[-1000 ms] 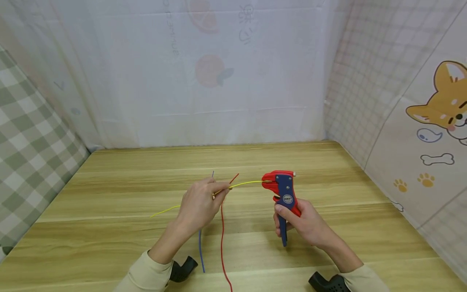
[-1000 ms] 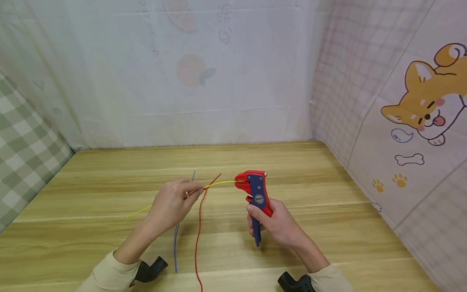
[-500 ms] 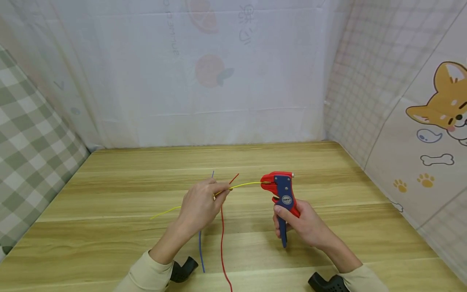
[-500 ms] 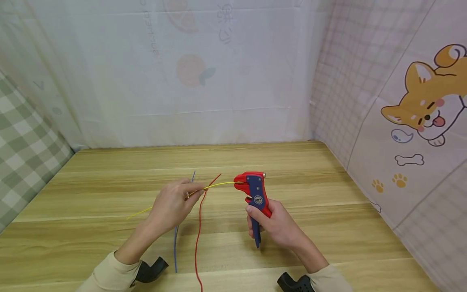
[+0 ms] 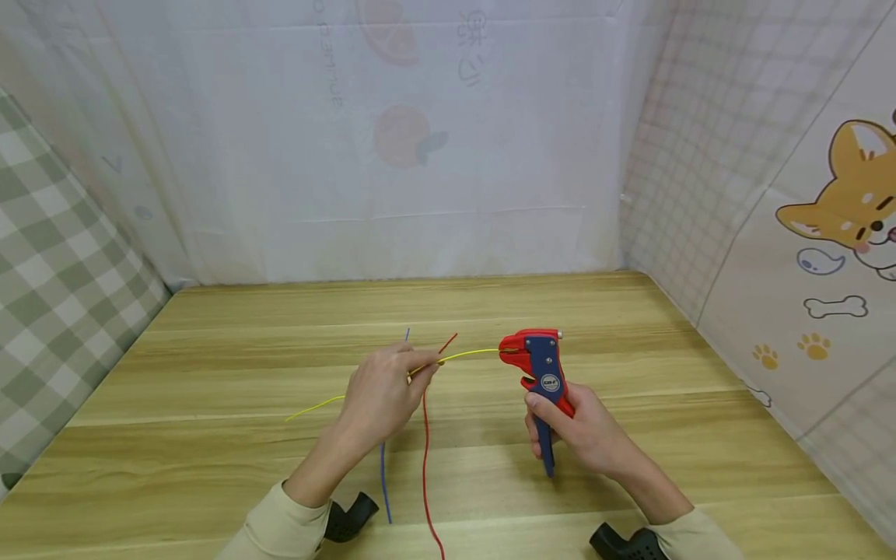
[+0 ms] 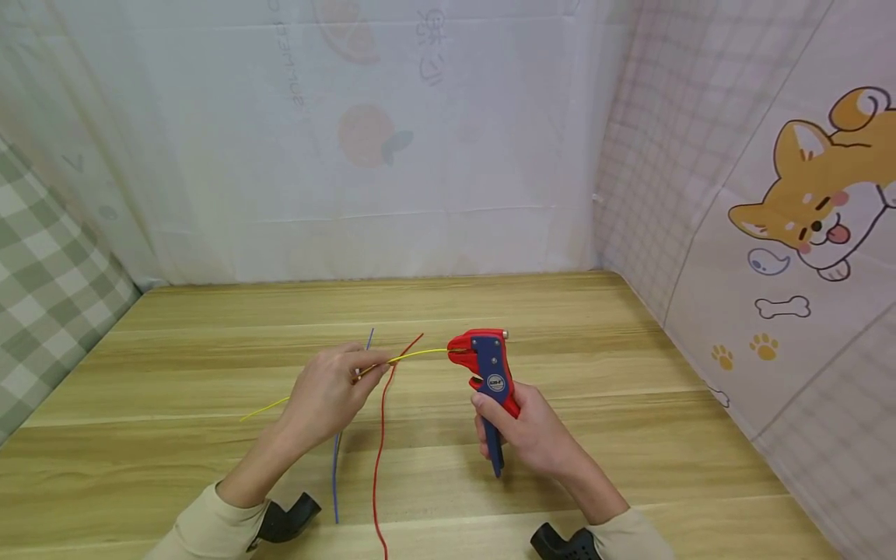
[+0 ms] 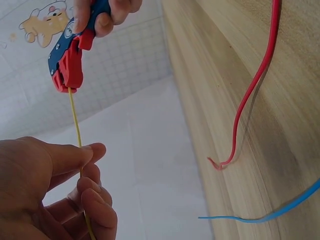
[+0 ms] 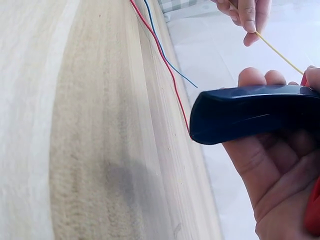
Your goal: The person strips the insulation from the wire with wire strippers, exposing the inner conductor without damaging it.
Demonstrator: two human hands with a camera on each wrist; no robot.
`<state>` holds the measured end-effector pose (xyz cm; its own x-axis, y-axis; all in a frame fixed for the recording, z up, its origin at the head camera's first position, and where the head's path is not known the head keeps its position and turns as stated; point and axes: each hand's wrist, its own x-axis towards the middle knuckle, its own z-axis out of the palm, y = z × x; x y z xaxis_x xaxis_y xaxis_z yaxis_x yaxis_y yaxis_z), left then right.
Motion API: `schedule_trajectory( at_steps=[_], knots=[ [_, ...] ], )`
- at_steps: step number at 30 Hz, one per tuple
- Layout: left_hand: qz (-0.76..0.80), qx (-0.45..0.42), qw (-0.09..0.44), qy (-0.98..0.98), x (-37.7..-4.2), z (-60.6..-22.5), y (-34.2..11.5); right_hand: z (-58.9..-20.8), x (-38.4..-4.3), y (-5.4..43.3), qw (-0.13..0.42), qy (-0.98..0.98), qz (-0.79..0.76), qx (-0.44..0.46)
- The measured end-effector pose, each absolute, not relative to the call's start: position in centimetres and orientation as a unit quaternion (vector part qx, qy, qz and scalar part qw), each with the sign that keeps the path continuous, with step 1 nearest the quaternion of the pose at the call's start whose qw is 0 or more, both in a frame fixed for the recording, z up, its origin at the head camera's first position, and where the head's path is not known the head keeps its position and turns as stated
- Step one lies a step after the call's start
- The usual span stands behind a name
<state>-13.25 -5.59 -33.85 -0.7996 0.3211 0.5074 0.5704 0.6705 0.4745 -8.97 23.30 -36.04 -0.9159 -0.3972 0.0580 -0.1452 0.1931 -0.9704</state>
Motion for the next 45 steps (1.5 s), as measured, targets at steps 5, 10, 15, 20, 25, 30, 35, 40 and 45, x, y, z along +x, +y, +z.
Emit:
schedule_trajectory(
  at_steps=[5, 10, 15, 20, 25, 30, 35, 40, 45],
  knots=[
    [-0.327, -0.244, 0.177, -0.896, -13.2, -33.4, -5.5, -35.9, -8.8, 23.2, 0.098, 0.768, -0.608, -0.175],
    [-0.343, -0.253, 0.156, -0.891, -13.2, -32.8, -5.4, -35.8, -8.5, 23.0, 0.090, 0.762, -0.617, -0.174],
    [-0.350, -0.253, 0.139, -0.891, -13.3, -32.4, -5.5, -35.8, -8.3, 22.6, 0.074, 0.757, -0.627, -0.169],
    [-0.354, -0.246, 0.132, -0.893, -13.3, -32.3, -5.4, -35.9, -8.2, 22.3, 0.049, 0.770, -0.624, -0.121],
    [-0.367, -0.236, 0.125, -0.891, -13.2, -32.5, -5.3, -35.9, -8.2, 22.3, 0.047, 0.773, -0.622, -0.112],
    [-0.353, -0.243, 0.105, -0.897, -13.4, -31.6, -5.5, -35.7, -8.3, 22.6, 0.043, 0.776, -0.619, -0.114],
    [-0.315, -0.263, 0.083, -0.908, -14.1, -29.6, -5.7, -35.4, -8.6, 23.3, 0.029, 0.765, -0.631, -0.126],
    [-0.290, -0.271, 0.091, -0.913, -14.8, -28.1, -6.0, -35.3, -9.0, 23.9, 0.009, 0.754, -0.647, -0.117],
    [-0.289, -0.280, 0.082, -0.912, -15.0, -26.7, -5.7, -35.2, -9.2, 24.1, -0.013, 0.753, -0.650, -0.100]
  ],
)
